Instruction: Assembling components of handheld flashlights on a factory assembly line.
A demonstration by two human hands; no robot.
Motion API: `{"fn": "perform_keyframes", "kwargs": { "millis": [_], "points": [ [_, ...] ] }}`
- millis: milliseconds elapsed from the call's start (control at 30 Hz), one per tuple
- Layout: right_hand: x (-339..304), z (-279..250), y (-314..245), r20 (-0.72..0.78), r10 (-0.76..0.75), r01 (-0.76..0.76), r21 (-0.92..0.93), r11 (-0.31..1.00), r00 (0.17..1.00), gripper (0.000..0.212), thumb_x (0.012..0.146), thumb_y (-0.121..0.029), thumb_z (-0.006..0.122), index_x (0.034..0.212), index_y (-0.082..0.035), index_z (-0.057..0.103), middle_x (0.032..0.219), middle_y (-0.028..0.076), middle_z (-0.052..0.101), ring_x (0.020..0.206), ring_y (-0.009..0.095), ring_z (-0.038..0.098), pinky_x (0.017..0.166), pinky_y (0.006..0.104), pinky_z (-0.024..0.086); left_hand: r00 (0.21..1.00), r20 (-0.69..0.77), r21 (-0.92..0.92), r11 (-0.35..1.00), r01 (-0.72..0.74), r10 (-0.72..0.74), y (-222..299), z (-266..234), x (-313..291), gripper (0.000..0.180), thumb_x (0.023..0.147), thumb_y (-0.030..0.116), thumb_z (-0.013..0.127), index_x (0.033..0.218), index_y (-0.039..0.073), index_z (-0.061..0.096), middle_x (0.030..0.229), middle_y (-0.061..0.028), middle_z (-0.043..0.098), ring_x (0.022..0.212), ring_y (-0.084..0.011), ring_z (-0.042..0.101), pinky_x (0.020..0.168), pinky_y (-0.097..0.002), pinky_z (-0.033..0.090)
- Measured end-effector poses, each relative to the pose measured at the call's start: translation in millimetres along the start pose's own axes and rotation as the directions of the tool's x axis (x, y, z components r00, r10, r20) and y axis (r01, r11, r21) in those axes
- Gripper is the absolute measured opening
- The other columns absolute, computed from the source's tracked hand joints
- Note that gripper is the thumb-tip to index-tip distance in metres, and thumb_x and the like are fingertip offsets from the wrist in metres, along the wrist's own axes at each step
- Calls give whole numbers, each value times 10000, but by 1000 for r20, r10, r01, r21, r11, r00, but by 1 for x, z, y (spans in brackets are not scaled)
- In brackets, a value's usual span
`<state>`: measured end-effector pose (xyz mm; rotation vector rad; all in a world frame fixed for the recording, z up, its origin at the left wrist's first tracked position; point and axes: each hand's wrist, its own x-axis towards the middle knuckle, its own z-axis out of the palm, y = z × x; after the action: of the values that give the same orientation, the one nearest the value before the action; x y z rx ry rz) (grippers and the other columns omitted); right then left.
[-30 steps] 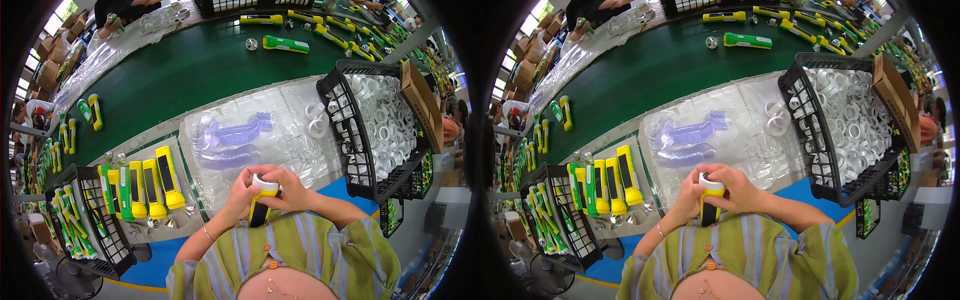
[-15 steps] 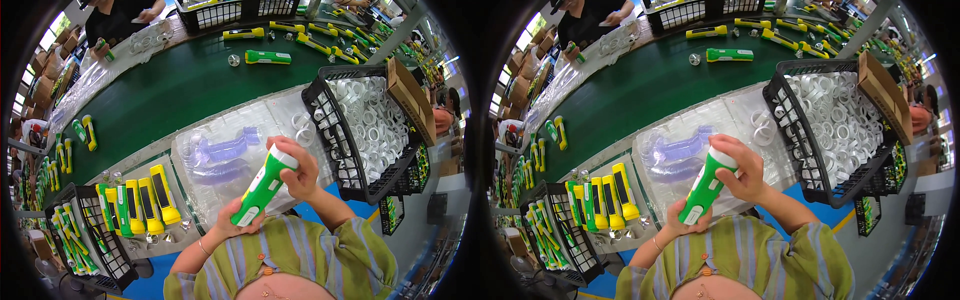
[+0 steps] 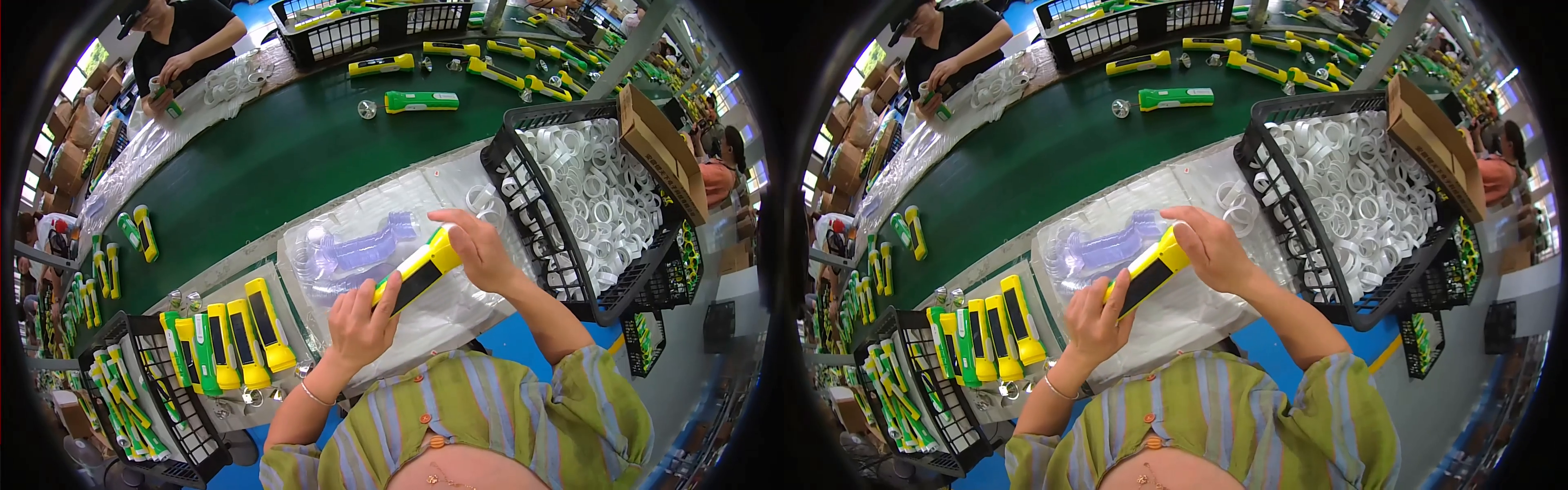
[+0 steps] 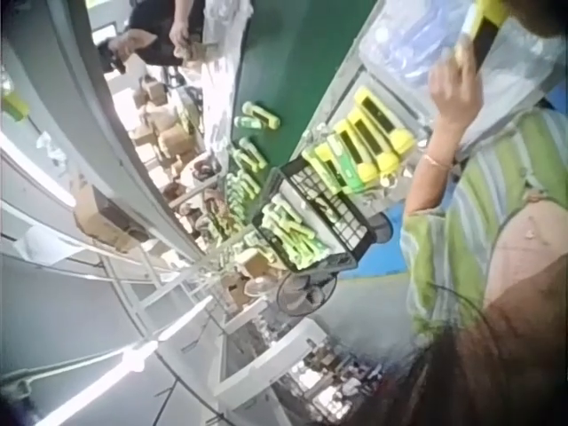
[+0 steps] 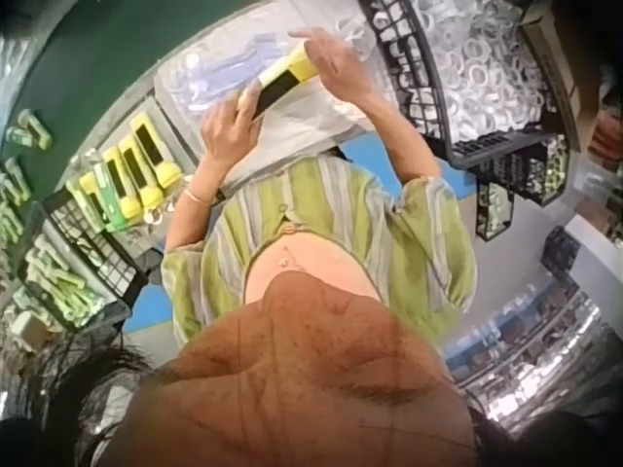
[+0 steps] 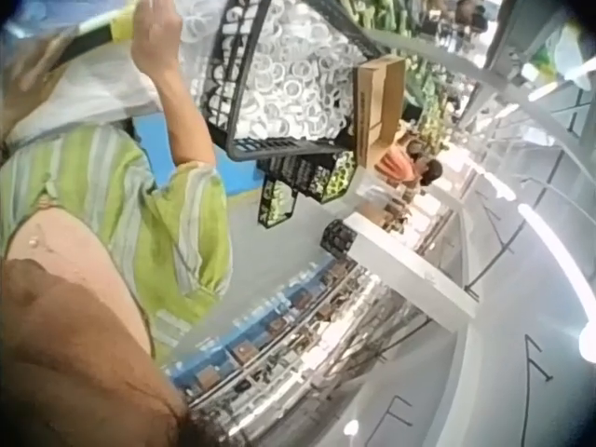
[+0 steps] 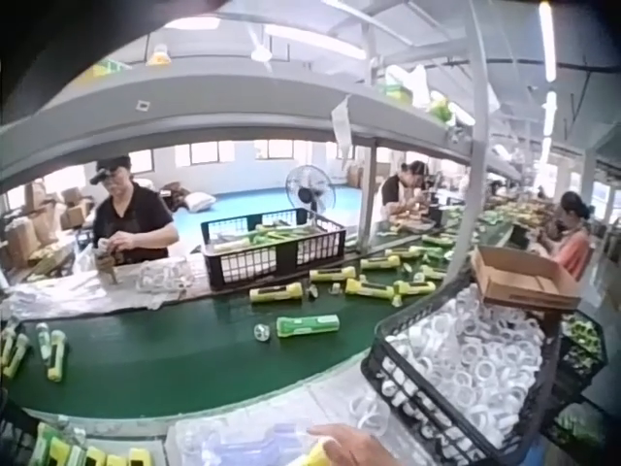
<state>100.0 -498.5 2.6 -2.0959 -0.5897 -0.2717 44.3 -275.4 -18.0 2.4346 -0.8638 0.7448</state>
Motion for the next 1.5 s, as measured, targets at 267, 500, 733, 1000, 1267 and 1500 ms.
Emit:
{"fn": "perform_keyframes", "kwargs": {
  "millis": [267,500,733,1000,1267,1500],
  "points": [
    [4,-21,-16,231,92,-148,236,961,968,483,944,-406,318,1013,-14,590,813,147,618,659,231,600,622,316,460,816,519,-688,441,576,-254,-17,-13,-5,634,647,48,706,1244,42,492,1084,-148,567,966,-245,579,863,-317,442],
    [10,-16,-1,269,380,-378,-61,924,885,445,956,-333,272,993,-24,590,755,92,623,635,198,579,587,305,455,940,315,-206,958,199,-128,-6,2,-3,592,710,134,706,1246,32,477,880,-37,618,684,-84,575,596,-267,473],
    [8,-15,-4,184,29,-71,226,971,982,372,939,-302,390,1118,-17,548,915,134,608,805,232,588,720,291,458,530,847,-410,-585,700,41,-3,-1,-15,574,755,197,700,1217,-8,429,893,-88,601,683,-145,577,571,-256,459],
    [4,-7,-1,231,208,-287,395,872,950,478,952,-411,341,1200,-30,489,1011,100,604,930,155,567,822,261,428,809,468,-472,674,569,-355,28,-15,0,768,642,241,781,1251,5,376,1070,-210,544,956,-343,573,796,-376,466],
    [12,-2,-6,309,206,-371,759,534,928,559,924,-453,385,1219,18,445,1202,133,496,1062,216,526,925,357,417,628,733,-587,223,778,-259,23,-17,-3,812,640,151,791,1289,-11,332,1092,-118,529,988,-196,550,845,-314,444],
    [9,15,-19,275,46,-248,769,589,960,444,902,-329,503,1186,11,471,1052,88,563,1007,189,536,901,328,414,729,619,-688,247,683,-294,29,4,-7,822,634,242,804,1247,-32,331,1107,-155,525,1037,-206,520,882,-333,419]
  ]
}}
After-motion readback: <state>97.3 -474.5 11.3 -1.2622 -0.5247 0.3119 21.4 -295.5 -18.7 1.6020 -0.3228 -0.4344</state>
